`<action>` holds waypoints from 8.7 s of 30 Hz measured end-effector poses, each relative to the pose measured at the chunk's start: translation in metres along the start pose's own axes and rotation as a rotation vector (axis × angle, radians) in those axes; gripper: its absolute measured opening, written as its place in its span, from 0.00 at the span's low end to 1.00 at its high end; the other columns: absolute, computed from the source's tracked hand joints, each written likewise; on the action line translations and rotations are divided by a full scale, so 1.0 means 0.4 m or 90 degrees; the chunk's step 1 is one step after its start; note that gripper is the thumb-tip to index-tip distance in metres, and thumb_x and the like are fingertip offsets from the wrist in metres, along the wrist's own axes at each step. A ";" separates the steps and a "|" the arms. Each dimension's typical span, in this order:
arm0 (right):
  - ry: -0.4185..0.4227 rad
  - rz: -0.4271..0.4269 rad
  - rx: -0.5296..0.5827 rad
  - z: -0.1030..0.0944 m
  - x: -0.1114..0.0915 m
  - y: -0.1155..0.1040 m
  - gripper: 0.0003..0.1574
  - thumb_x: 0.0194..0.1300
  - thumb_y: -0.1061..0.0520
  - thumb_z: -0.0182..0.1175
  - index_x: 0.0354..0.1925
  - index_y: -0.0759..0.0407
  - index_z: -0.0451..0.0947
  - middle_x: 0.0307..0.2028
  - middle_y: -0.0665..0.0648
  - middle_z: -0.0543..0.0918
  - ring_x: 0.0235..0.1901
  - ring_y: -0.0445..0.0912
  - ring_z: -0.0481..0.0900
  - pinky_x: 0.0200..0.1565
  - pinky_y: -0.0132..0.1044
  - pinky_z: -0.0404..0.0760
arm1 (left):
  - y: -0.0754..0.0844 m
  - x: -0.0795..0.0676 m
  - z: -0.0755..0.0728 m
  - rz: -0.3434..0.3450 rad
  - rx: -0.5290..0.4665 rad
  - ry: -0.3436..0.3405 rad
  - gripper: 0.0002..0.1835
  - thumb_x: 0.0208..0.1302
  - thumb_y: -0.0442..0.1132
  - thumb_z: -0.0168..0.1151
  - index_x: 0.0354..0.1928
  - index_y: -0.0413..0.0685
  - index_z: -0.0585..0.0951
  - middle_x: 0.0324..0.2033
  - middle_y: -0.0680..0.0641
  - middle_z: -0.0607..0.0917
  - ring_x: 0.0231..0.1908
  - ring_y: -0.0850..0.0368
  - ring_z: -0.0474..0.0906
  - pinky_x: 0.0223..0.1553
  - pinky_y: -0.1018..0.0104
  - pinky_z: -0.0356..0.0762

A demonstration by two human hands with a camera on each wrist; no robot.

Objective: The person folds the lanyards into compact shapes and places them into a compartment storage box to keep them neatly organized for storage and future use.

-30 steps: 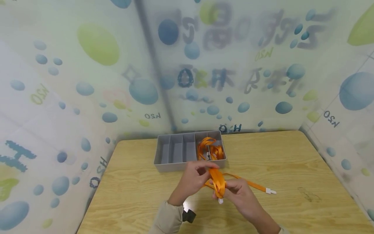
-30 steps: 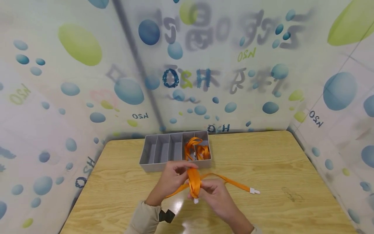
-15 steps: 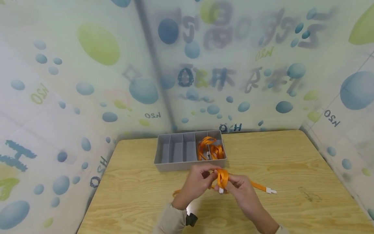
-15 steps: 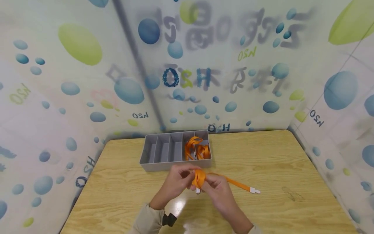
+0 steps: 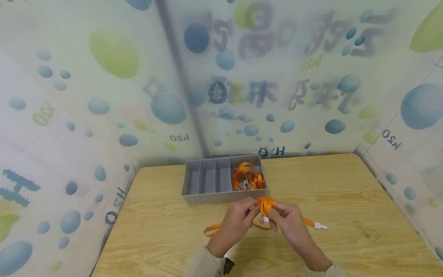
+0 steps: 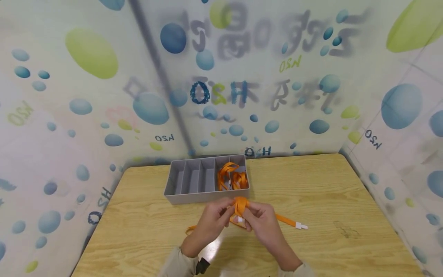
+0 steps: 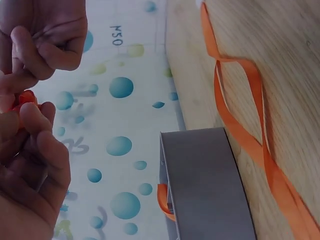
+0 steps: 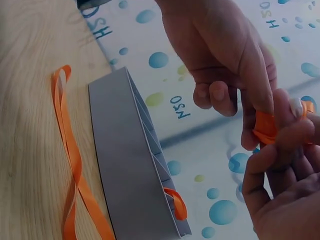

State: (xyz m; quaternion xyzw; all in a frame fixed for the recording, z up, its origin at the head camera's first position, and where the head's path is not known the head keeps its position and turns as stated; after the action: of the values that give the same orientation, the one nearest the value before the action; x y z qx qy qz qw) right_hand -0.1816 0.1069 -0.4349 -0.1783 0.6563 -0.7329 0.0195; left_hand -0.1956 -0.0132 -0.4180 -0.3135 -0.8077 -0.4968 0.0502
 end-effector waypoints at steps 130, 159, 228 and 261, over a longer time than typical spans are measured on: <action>0.280 0.141 -0.370 -0.174 0.146 0.237 0.14 0.65 0.63 0.66 0.49 0.65 0.85 0.41 0.63 0.86 0.22 0.42 0.77 0.22 0.31 0.75 | -0.391 0.011 -0.227 -0.396 0.216 0.205 0.17 0.63 0.42 0.68 0.18 0.44 0.79 0.19 0.50 0.80 0.20 0.58 0.68 0.23 0.65 0.65; 0.214 0.092 -0.294 -0.200 0.091 0.182 0.21 0.67 0.61 0.65 0.58 0.65 0.79 0.48 0.68 0.84 0.28 0.58 0.84 0.22 0.34 0.77 | -0.350 -0.015 -0.216 -0.262 0.091 0.247 0.22 0.55 0.39 0.76 0.51 0.37 0.84 0.27 0.46 0.82 0.25 0.53 0.72 0.27 0.67 0.69; -0.012 0.116 -0.285 -0.224 -0.036 0.310 0.37 0.58 0.65 0.71 0.64 0.69 0.71 0.60 0.73 0.73 0.13 0.33 0.62 0.14 0.30 0.66 | -0.401 -0.093 0.041 -0.142 0.086 -0.114 0.23 0.54 0.43 0.77 0.51 0.41 0.85 0.46 0.48 0.88 0.50 0.54 0.82 0.56 0.60 0.76; 0.060 0.145 -0.520 -0.213 -0.002 0.306 0.18 0.57 0.69 0.69 0.47 0.64 0.84 0.35 0.52 0.83 0.30 0.40 0.75 0.31 0.33 0.74 | -0.408 -0.082 0.043 -0.177 0.145 -0.129 0.07 0.60 0.37 0.71 0.41 0.51 0.90 0.31 0.60 0.84 0.32 0.71 0.75 0.39 0.71 0.74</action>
State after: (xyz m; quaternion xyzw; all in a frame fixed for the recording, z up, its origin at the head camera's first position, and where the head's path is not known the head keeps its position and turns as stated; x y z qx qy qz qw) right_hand -0.2307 0.1715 -0.5601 -0.0643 0.9084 -0.4131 -0.0022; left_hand -0.2563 -0.0645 -0.5652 -0.2397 -0.8951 -0.3701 -0.0656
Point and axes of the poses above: each hand's wrist, its own x-axis towards the middle knuckle, its own z-axis out of the palm, y = z × x, the point moved 9 cm from there along x, towards the middle knuckle
